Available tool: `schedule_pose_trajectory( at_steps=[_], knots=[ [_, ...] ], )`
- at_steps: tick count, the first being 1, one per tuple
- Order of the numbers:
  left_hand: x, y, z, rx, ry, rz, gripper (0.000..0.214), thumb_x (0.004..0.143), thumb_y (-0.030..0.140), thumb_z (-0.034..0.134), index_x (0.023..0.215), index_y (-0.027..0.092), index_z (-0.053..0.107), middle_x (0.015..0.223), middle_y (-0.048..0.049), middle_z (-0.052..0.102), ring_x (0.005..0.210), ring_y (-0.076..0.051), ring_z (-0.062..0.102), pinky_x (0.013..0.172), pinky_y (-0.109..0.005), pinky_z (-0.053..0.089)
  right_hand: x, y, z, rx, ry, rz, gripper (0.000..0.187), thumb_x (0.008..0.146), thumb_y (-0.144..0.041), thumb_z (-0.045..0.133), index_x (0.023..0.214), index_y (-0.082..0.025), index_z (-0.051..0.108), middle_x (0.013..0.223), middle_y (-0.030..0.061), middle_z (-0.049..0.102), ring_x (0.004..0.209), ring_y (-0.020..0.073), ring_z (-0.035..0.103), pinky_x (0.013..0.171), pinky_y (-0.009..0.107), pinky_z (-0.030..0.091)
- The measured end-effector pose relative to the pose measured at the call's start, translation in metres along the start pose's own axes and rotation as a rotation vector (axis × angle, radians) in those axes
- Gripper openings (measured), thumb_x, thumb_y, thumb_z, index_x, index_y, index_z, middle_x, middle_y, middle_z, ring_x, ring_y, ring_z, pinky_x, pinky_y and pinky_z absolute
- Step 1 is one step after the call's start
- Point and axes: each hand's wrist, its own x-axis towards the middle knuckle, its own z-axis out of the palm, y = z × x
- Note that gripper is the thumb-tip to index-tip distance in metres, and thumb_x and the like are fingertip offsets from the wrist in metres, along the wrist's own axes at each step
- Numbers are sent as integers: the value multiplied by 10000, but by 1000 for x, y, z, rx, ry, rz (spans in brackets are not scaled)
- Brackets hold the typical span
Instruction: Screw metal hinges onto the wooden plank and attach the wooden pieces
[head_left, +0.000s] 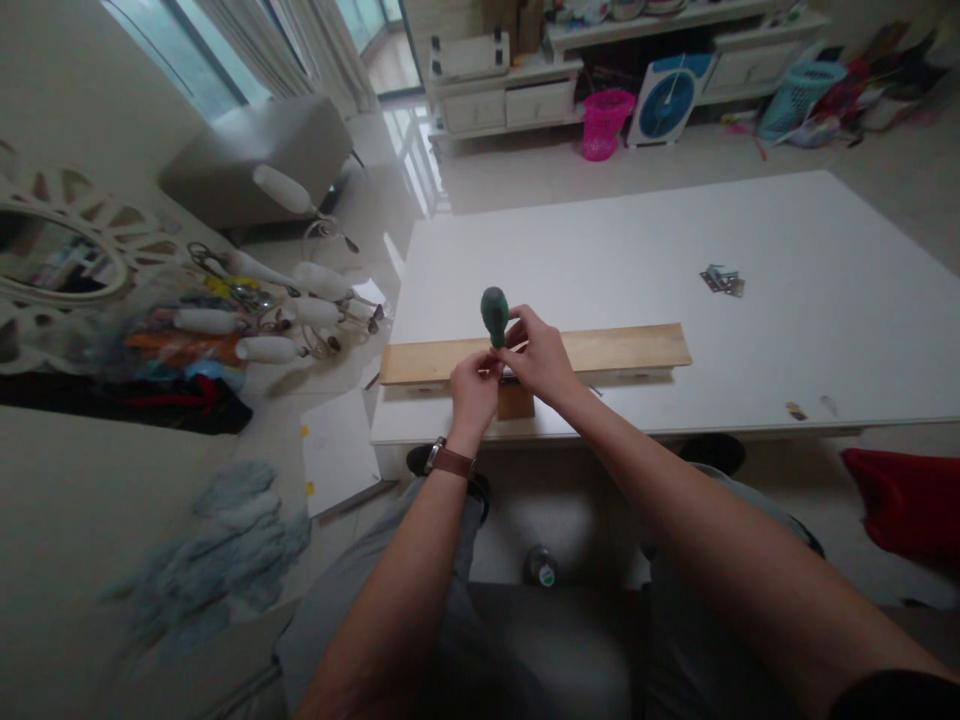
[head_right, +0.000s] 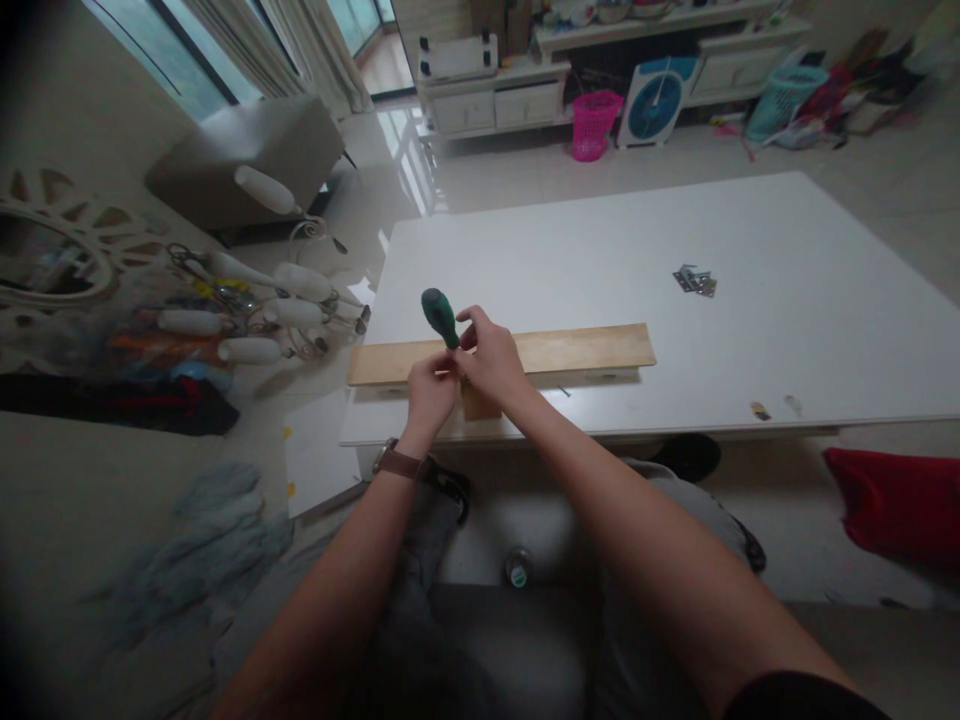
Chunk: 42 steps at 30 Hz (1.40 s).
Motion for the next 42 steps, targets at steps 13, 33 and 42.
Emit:
schedule_pose_trajectory(
  at_steps=[13, 33, 42],
  knots=[
    [4, -10, 2, -26, -45, -44, 161, 867, 81, 684, 924, 153, 817, 940, -118, 830, 830, -218, 746, 804, -355, 604, -1, 3, -1, -88, -40, -100, 361, 835, -106, 583, 1158, -266, 569, 898, 15, 747, 829, 204, 723, 735, 330, 561],
    [3, -16, 0, 412, -111, 116, 151, 883, 76, 675, 807, 194, 731, 927, -92, 721, 917, -246, 651, 903, -387, 512, -3, -7, -20, -97, 112, -60, 189, 879, -216, 637, 1056, -272, 599, 886, 18, 715, 815, 219, 695, 729, 367, 550],
    [3, -16, 0, 518, -83, 169, 191, 914, 120, 674, 765, 213, 599, 882, -70, 645, 919, -248, 610, 907, -390, 487, -20, -4, -44, -155, 117, -26, 142, 842, -204, 606, 966, -244, 551, 844, 29, 667, 746, 208, 634, 697, 350, 476]
  ],
)
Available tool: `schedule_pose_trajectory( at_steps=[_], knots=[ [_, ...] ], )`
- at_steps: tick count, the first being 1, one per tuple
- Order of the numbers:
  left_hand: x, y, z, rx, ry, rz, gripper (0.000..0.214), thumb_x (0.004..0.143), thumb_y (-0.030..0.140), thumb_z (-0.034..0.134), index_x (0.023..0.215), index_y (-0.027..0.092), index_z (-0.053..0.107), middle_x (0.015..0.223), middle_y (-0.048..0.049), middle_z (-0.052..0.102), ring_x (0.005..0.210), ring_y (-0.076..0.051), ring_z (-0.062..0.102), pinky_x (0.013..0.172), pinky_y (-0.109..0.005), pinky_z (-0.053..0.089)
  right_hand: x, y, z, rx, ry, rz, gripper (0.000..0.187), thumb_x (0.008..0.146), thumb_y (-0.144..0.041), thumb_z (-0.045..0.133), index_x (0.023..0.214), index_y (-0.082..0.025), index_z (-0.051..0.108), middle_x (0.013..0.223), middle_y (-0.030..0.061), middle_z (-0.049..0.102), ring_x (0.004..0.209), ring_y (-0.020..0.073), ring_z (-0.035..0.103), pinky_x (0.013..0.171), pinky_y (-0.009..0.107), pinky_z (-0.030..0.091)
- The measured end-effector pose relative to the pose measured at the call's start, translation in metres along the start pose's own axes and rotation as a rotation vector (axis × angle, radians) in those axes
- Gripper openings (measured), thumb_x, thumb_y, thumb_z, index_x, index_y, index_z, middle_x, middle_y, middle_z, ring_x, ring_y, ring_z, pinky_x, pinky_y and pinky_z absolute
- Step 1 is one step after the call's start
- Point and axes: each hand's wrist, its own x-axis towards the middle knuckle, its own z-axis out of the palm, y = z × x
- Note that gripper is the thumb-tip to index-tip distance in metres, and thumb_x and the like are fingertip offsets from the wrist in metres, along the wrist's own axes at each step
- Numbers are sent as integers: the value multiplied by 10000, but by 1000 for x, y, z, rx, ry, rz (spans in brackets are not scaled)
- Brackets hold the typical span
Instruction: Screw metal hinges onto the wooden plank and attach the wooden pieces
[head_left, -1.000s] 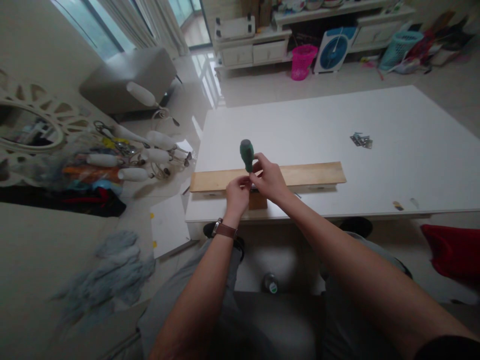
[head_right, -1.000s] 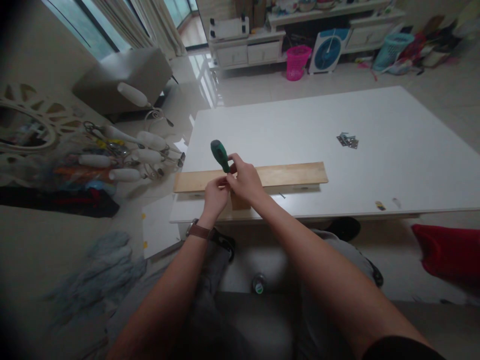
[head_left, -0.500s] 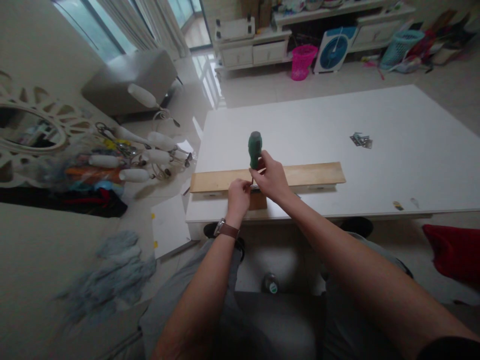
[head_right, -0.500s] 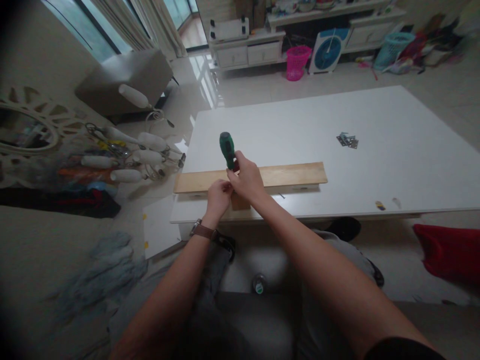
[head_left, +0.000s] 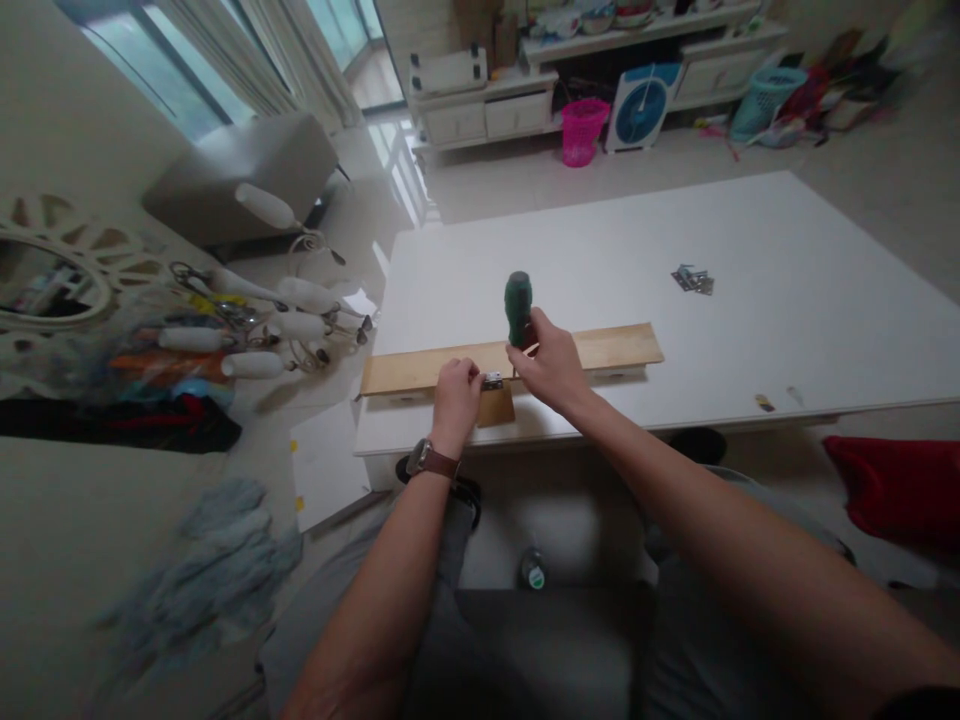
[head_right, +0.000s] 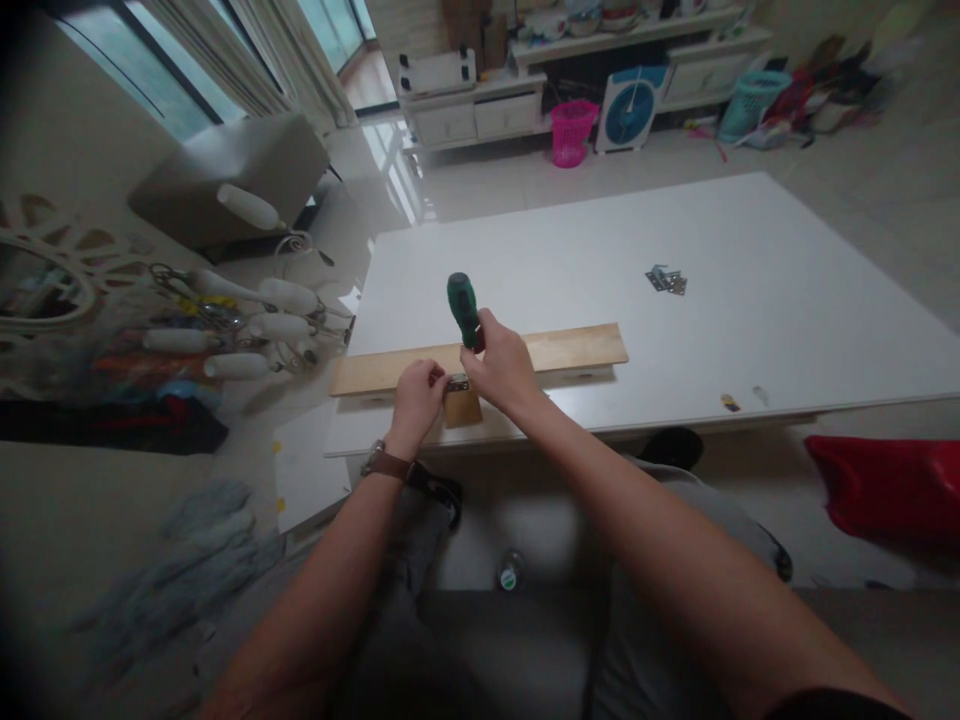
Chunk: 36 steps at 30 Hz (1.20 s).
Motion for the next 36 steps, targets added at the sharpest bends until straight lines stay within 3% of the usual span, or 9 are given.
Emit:
schedule_pose_trajectory(
  at_steps=[5, 8, 12, 17, 20, 23, 26, 36],
  knots=[
    [5, 2, -5, 45, -79, 2, 68, 933, 129, 669, 941, 188, 703, 959, -74, 678, 916, -225, 645, 891, -358, 505, -13, 4, -15, -57, -15, 4, 209, 747, -157, 558, 942, -230, 541, 764, -2, 584, 689, 183, 522, 664, 317, 381],
    [9, 4, -10, 77, -145, 12, 122, 921, 98, 652, 878, 181, 730, 949, -80, 694, 912, -224, 659, 886, -352, 508, -26, 5, -25, -71, -87, -9, 168, 725, -143, 527, 865, -236, 512, 745, -8, 562, 700, 183, 509, 675, 310, 354],
    [10, 3, -13, 104, -160, 11, 169, 919, 109, 629, 797, 192, 711, 903, -79, 702, 907, -234, 661, 863, -354, 504, -55, 4, -29, -112, -281, -64, 151, 747, -111, 480, 832, -233, 506, 799, 17, 605, 756, 190, 532, 709, 301, 357],
    [9, 4, -11, 175, -102, -9, 199, 924, 204, 685, 734, 203, 627, 863, -73, 684, 856, -236, 631, 818, -363, 486, -91, 0, -22, -307, -561, -147, 225, 767, -128, 508, 961, -207, 591, 971, 85, 731, 843, 221, 619, 723, 315, 368],
    [11, 6, -11, 189, -101, -22, 194, 919, 239, 722, 753, 197, 633, 843, -64, 676, 825, -226, 619, 795, -354, 480, -99, -3, -23, -442, -684, -189, 207, 843, -216, 560, 1035, -195, 633, 1000, 110, 773, 872, 247, 685, 716, 326, 384],
    [14, 6, -14, 127, -168, -10, 42, 903, 188, 723, 864, 180, 709, 887, -62, 705, 829, -213, 641, 801, -342, 494, -100, -4, -27, -560, -810, -183, 215, 925, -276, 568, 1106, -212, 664, 1022, 116, 809, 894, 267, 747, 692, 322, 400],
    [16, 4, -18, 89, -233, 14, 111, 884, 100, 673, 869, 179, 750, 927, -69, 728, 871, -211, 665, 844, -341, 514, -103, -5, -28, -631, -928, -215, 225, 935, -267, 598, 1136, -215, 687, 1020, 125, 829, 929, 296, 790, 693, 329, 440],
    [11, 6, -17, 189, -146, 11, 172, 933, 206, 684, 761, 193, 676, 872, -82, 716, 861, -241, 654, 816, -367, 493, -123, -1, -14, -598, -1049, -375, 201, 936, -231, 622, 1101, -192, 730, 968, 139, 835, 940, 329, 824, 721, 371, 557]
  ],
)
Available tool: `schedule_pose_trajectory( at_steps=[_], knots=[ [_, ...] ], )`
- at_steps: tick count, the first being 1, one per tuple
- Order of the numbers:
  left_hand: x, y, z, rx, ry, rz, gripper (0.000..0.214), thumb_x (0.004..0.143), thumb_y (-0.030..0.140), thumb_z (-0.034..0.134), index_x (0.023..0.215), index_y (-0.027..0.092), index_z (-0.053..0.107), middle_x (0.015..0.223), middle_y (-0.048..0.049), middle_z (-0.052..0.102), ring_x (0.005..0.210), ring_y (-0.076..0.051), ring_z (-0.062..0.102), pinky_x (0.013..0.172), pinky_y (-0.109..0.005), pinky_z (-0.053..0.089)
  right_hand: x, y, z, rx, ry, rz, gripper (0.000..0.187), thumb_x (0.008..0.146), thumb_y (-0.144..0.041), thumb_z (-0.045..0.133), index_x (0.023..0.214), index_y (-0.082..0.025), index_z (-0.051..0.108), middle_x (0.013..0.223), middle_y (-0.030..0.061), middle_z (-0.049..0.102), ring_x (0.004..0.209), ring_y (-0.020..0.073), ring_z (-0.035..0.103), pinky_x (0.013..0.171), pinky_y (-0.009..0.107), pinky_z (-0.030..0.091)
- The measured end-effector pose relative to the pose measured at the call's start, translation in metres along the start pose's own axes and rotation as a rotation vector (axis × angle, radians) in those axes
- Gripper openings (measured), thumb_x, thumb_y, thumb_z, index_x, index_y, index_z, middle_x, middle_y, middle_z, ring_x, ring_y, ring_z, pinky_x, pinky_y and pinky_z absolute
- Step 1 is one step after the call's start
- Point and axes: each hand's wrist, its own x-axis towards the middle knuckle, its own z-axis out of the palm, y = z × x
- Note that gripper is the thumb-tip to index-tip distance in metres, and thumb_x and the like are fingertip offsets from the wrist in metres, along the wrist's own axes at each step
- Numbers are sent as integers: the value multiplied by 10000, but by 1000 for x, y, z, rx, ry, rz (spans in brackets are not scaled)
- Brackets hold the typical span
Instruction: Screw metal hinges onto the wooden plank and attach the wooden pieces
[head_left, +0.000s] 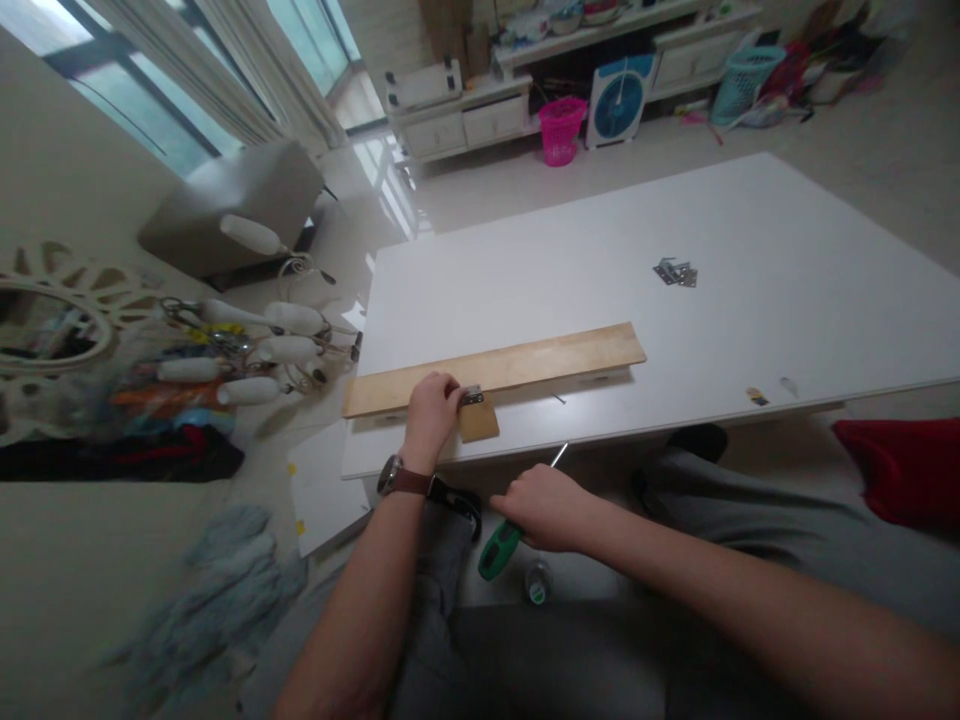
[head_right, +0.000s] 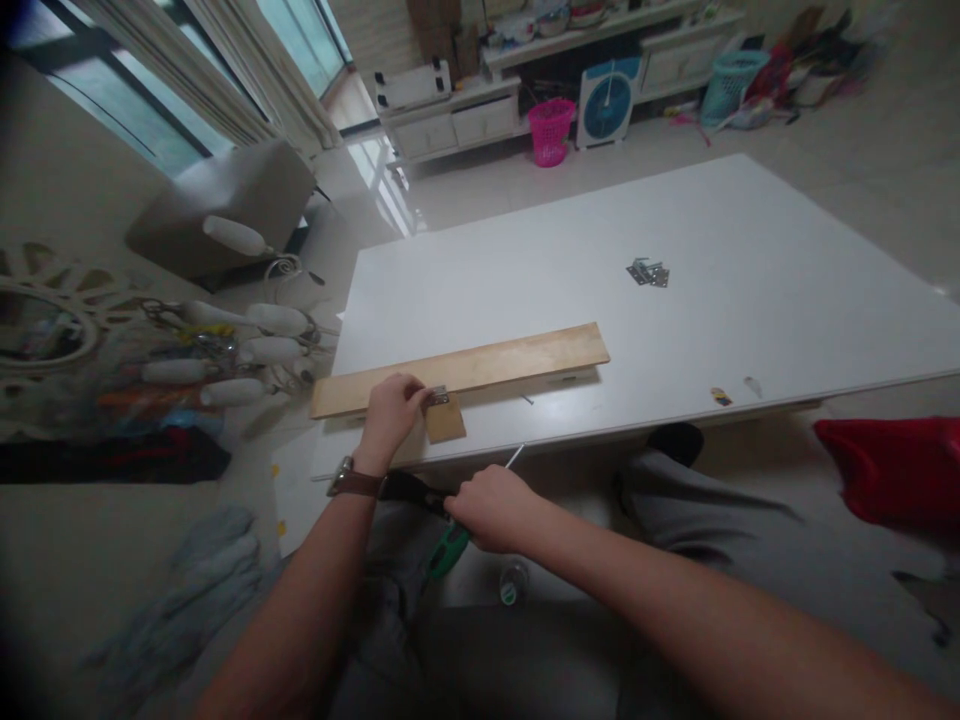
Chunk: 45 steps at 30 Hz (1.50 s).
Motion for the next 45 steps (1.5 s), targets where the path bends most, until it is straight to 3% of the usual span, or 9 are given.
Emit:
schedule_pose_trajectory(
  at_steps=[6, 11, 18, 22, 24, 29, 34, 39, 45],
  knots=[
    [-1, 1, -1, -44, -37, 10, 47, 920, 189, 672, 901, 194, 713, 915, -71, 720, 852, -229, 663, 837, -363, 507, 2, -2, 3, -3, -33, -23, 212, 938, -245, 645, 1111, -181, 749, 951, 148, 836, 953, 315, 824, 741, 359, 576],
    [-2, -2, -4, -31, -49, 24, 143, 925, 176, 611, 826, 200, 711, 917, -88, 739, 907, -247, 672, 883, -383, 512, 3, -4, 7, -8, -34, -29, 189, 942, -214, 641, 1092, -174, 749, 957, 141, 833, 932, 324, 827, 725, 368, 575],
    [-3, -3, 1, 1, 12, -22, 190, 937, 258, 654, 755, 204, 651, 863, -86, 726, 855, -244, 652, 823, -370, 492, 6, -8, 4, 0, -44, 4, 190, 945, -198, 633, 1088, -164, 753, 992, 152, 836, 970, 334, 828, 746, 388, 596],
    [-2, -1, 0, -46, -12, -6, 57, 921, 191, 660, 891, 197, 708, 911, -72, 730, 846, -223, 655, 833, -354, 507, 9, -9, 4, -5, -67, -2, 209, 947, -199, 632, 1112, -164, 756, 1006, 153, 836, 985, 336, 827, 755, 401, 604],
    [-1, -1, -1, -71, -41, 20, 116, 915, 138, 636, 945, 197, 731, 941, -72, 731, 865, -217, 666, 846, -346, 512, 10, -9, 6, -6, -76, -14, 211, 946, -191, 634, 1111, -158, 762, 1004, 153, 836, 992, 334, 827, 761, 402, 608],
    [-1, -1, 0, -37, -42, 14, 153, 931, 146, 615, 829, 198, 717, 934, -84, 734, 917, -239, 671, 865, -364, 506, 13, -12, 9, -9, -112, -35, 210, 938, -173, 641, 1092, -145, 781, 1011, 160, 838, 1005, 339, 828, 792, 415, 622],
    [-3, -2, 2, -31, 6, 1, 130, 942, 206, 645, 822, 199, 695, 920, -88, 747, 895, -246, 664, 861, -376, 501, 16, -16, 8, -13, -113, -35, 217, 949, -162, 634, 1107, -143, 781, 1005, 165, 838, 1016, 330, 827, 807, 407, 624],
    [-2, -2, 1, -45, -31, 26, 119, 920, 147, 620, 894, 200, 723, 956, -88, 747, 908, -240, 666, 864, -368, 506, 19, -17, 7, -23, -125, -52, 218, 949, -168, 636, 1114, -144, 777, 1032, 161, 837, 1026, 331, 825, 805, 408, 627],
    [-2, -1, 3, -31, -7, 3, 134, 922, 166, 626, 811, 205, 688, 931, -91, 742, 911, -247, 665, 863, -375, 501, 21, -18, 8, -31, -133, -45, 228, 966, -167, 615, 1125, -151, 779, 1014, 157, 839, 1029, 325, 825, 809, 406, 631]
  ],
)
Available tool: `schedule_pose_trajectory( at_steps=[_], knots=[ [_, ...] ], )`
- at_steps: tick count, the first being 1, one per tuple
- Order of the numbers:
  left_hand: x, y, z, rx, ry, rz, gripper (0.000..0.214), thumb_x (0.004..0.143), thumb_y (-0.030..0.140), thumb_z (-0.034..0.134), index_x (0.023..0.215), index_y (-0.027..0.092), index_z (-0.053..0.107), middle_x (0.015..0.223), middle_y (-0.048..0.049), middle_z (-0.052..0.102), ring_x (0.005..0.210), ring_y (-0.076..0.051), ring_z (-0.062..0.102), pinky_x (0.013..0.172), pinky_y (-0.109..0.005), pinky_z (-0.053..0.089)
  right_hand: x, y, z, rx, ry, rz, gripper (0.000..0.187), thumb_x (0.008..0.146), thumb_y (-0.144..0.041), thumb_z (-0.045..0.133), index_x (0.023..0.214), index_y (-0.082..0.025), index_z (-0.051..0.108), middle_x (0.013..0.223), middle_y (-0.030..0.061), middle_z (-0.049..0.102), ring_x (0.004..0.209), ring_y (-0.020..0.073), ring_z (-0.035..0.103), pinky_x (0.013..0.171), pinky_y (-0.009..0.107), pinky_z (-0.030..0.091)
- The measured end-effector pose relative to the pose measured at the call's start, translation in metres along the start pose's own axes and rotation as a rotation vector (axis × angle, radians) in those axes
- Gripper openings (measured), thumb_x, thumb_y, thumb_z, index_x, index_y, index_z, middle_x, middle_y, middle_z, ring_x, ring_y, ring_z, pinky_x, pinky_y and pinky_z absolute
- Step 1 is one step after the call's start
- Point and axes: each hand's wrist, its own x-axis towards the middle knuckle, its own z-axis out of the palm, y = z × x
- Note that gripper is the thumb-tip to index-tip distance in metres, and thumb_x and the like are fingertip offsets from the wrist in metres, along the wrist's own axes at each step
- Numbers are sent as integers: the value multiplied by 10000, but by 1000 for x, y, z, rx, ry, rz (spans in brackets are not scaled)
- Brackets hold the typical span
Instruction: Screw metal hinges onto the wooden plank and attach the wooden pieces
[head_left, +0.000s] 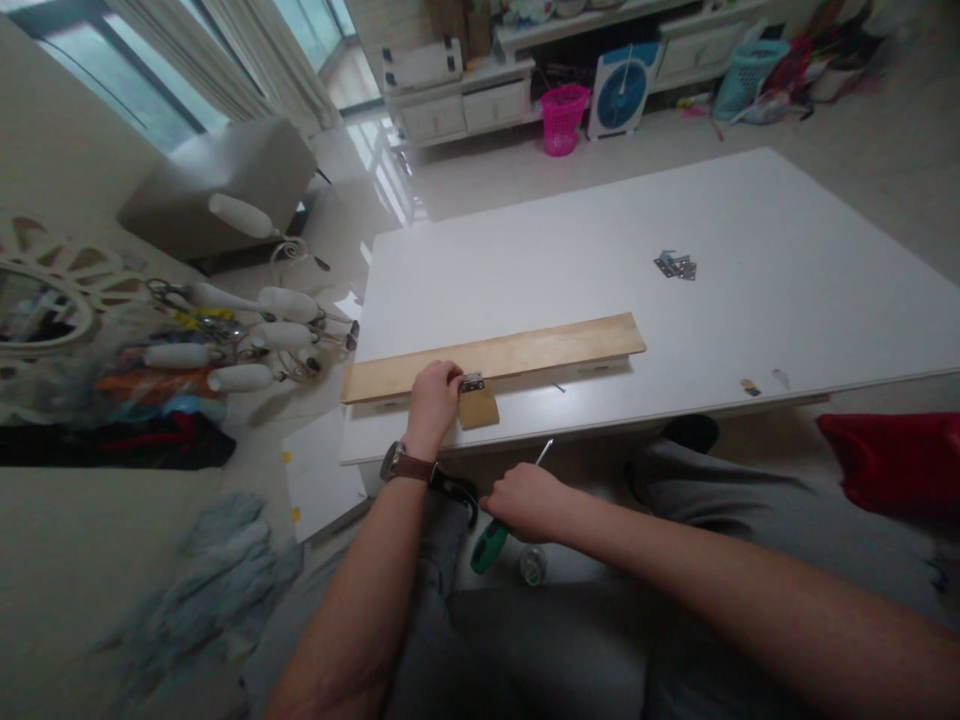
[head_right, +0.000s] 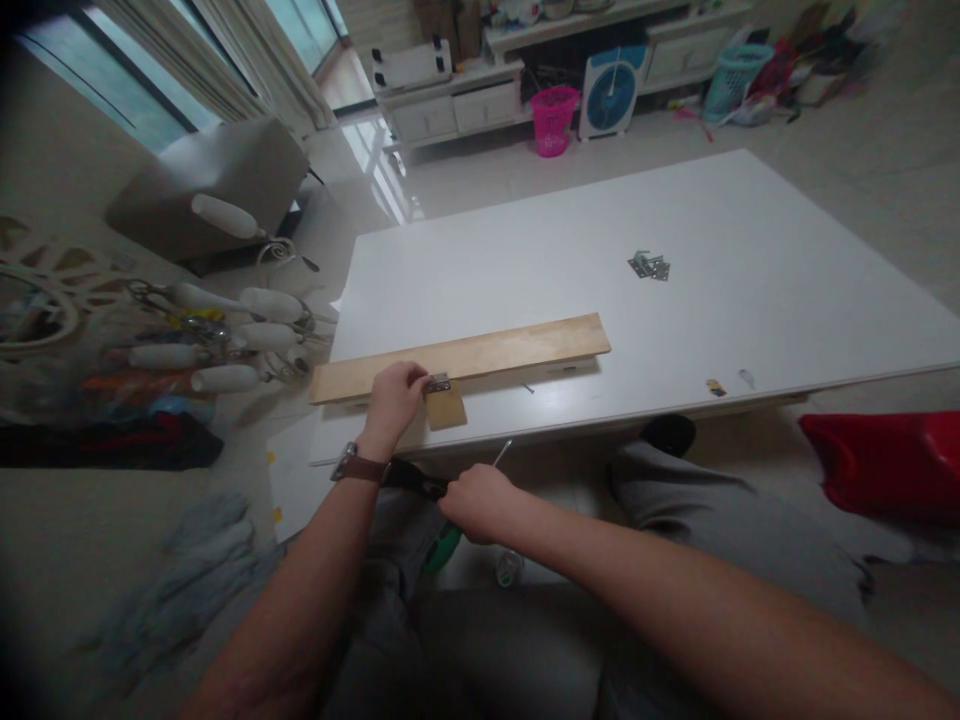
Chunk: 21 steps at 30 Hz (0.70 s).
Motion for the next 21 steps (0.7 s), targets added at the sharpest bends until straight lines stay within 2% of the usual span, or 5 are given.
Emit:
schedule_pose_trajectory(
  at_steps=[3, 7, 14, 18, 21],
  knots=[
    [0, 0, 1, -6, 14, -30, 133, 939, 217, 644, 809, 208, 670, 902, -83, 740, 881, -243, 657, 853, -373, 502, 1, 0, 3, 1, 11, -1, 228, 963, -169, 617, 1124, -154, 777, 1010, 159, 839, 1029, 321, 825, 816, 404, 633],
    [1, -1, -1, -63, -13, -25, 66, 911, 176, 669, 955, 198, 713, 908, -68, 747, 866, -225, 666, 851, -358, 506, 0, 0, 3, -1, 0, -1, 224, 964, -168, 620, 1121, -156, 779, 1018, 159, 839, 1030, 326, 825, 819, 411, 637],
    [1, 0, -3, -12, -22, 6, 129, 908, 150, 628, 813, 201, 699, 924, -89, 746, 905, -241, 659, 861, -371, 506, -2, -2, -4, 4, -31, 6, 232, 964, -151, 615, 1127, -144, 781, 1040, 165, 838, 1051, 327, 821, 838, 413, 639],
    [0, 0, -2, 2, 2, -27, 115, 932, 207, 647, 821, 201, 681, 915, -87, 745, 885, -240, 654, 854, -373, 505, -1, -1, -1, 12, -18, 10, 225, 960, -150, 628, 1124, -145, 781, 1031, 165, 838, 1038, 325, 822, 832, 405, 631],
    [0, 0, -1, -23, -2, -20, 49, 930, 193, 662, 915, 197, 709, 931, -83, 751, 878, -235, 660, 864, -371, 507, -1, -1, 1, 10, -13, 10, 227, 964, -150, 622, 1125, -149, 783, 1032, 165, 838, 1034, 315, 822, 832, 392, 626]
  ],
)
